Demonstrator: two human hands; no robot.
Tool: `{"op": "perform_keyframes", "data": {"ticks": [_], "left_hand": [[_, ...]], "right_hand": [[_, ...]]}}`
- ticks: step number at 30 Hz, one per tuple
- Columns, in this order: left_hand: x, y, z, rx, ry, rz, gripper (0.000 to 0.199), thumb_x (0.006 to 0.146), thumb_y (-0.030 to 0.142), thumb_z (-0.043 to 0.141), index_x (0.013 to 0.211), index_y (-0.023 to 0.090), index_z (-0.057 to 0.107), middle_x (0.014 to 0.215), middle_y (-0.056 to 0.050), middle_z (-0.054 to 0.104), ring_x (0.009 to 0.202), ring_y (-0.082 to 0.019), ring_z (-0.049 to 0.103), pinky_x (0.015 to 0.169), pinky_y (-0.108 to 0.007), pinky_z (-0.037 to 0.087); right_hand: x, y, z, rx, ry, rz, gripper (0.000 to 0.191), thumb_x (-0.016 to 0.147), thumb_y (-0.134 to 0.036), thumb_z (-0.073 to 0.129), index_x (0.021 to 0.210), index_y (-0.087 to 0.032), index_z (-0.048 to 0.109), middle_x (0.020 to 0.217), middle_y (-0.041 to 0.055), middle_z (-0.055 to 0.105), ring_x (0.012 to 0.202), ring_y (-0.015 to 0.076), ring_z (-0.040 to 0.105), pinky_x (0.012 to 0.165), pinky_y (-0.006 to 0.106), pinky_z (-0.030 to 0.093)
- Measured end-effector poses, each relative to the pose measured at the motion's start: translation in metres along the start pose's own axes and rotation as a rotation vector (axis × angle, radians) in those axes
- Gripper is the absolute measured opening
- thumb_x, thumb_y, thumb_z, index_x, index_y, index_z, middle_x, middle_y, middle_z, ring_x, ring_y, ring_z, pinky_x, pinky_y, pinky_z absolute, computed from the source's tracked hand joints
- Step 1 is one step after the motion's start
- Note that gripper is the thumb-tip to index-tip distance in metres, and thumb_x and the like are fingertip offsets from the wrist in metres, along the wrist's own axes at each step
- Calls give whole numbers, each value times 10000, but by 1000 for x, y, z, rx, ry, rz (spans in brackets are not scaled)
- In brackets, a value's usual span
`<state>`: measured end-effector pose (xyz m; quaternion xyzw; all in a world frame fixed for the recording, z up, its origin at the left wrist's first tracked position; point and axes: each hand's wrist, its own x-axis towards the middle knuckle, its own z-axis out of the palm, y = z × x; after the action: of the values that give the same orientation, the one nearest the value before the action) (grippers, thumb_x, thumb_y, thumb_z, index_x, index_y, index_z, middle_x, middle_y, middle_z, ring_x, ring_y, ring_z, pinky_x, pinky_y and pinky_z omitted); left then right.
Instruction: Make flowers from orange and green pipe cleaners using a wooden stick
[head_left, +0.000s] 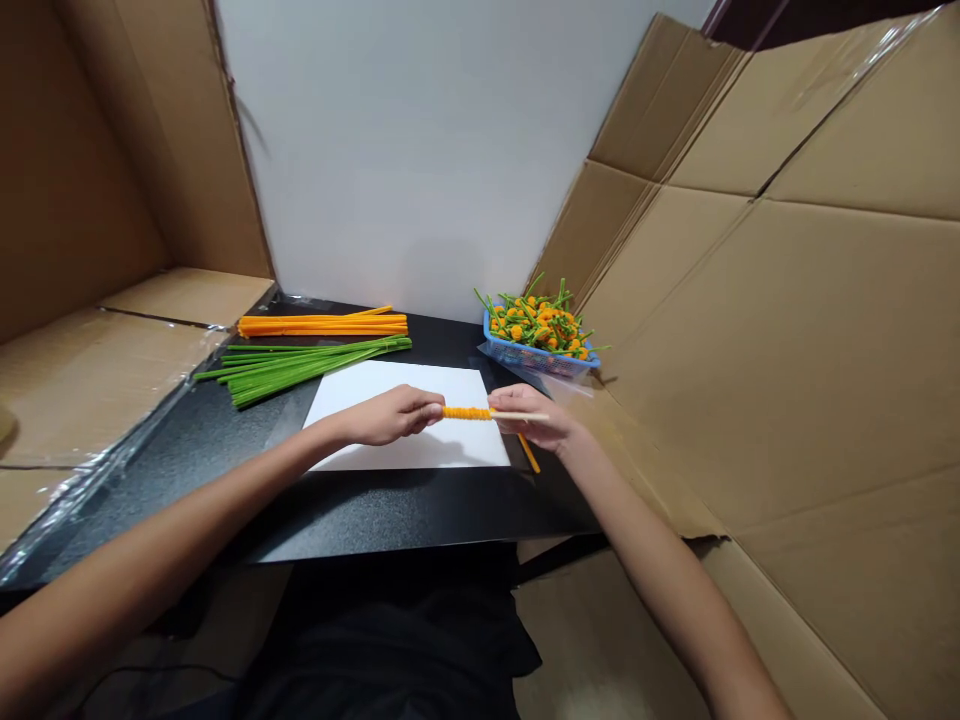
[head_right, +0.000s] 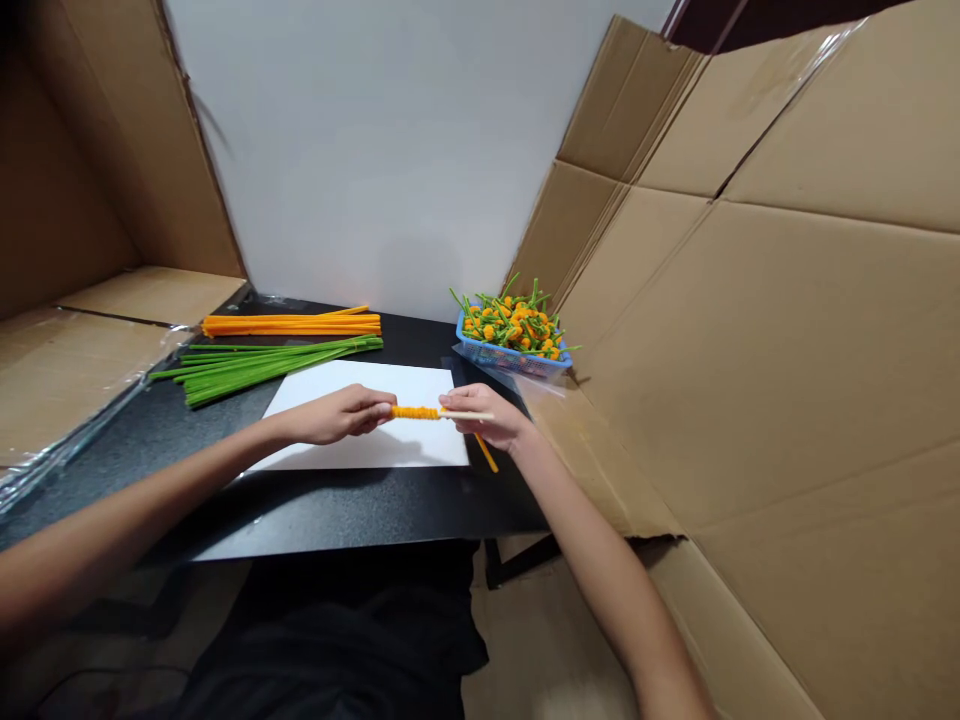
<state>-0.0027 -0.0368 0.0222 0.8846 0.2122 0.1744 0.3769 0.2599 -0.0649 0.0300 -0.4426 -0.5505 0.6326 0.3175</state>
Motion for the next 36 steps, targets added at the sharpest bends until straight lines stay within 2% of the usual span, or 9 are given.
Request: {"op": "perform_keyframes", "data": {"ticks": [3,6,10,13,18,23,29,33,36], "left_hand": [[0,3,5,182,-108,7,314,991,360,374,761,187,500,601,18,480,545,-123,407,571,-254,294],[2,0,10,460,33,-118,196,936,221,407,834,195,572,603,-5,517,540,-153,420,569,-284,242],[5,-7,11,585,346,-251,211,948,249,392,885,192,586,636,-28,550,552,-175,447,573,-295,218],[5,-7,7,394,457,-204,297,986,339,348,792,190,517,596,0,492,543,-153,424,575,-278,254],[1,-2,-4,47,160,-24,438,999,493,326,710,186,443,617,19,467,565,-118,415,581,-242,322],[-2,2,-3,237,-88,9,292,983,326,382,755,189,501,582,26,467,536,-121,391,566,-252,289],[2,-13,1,678,233,-208,205,858,105,413,901,189,596,683,-45,602,578,-176,492,579,-287,262],[2,-14,-5,461,421,-133,209,947,202,367,810,187,524,642,-7,550,554,-138,452,575,-256,291],[0,-7,-8,266,299,-56,320,990,345,358,728,194,465,575,27,463,524,-117,401,553,-235,290]], "right_hand": [[-5,-27,-2,-338,-209,126,376,658,-421,835,574,-114,637,492,-38,479,450,31,281,443,229,128],[-12,-43,7,-534,-80,52,298,725,-375,784,627,-111,688,462,-55,438,448,37,288,447,229,149],[-17,-28,26,-360,208,-112,307,797,-419,708,801,-113,719,525,-35,523,436,47,368,433,218,206],[-15,0,30,-83,173,-49,422,790,-539,703,816,-118,675,540,-36,539,392,28,316,401,203,162],[-5,15,7,154,-2,89,485,693,-533,815,648,-154,517,456,-116,338,391,1,177,400,167,111],[-3,-20,-6,-132,-115,117,466,721,-504,800,575,-137,552,435,-98,325,405,16,183,410,207,100],[-17,-38,20,-417,24,-24,334,809,-434,726,763,-104,700,491,-60,444,433,35,299,429,213,155],[-13,-3,20,-75,-6,58,411,797,-533,708,828,-129,644,532,-73,460,384,22,288,397,197,130],[-3,16,4,95,14,108,489,705,-555,793,655,-163,505,481,-113,348,384,4,185,391,177,100]]}}
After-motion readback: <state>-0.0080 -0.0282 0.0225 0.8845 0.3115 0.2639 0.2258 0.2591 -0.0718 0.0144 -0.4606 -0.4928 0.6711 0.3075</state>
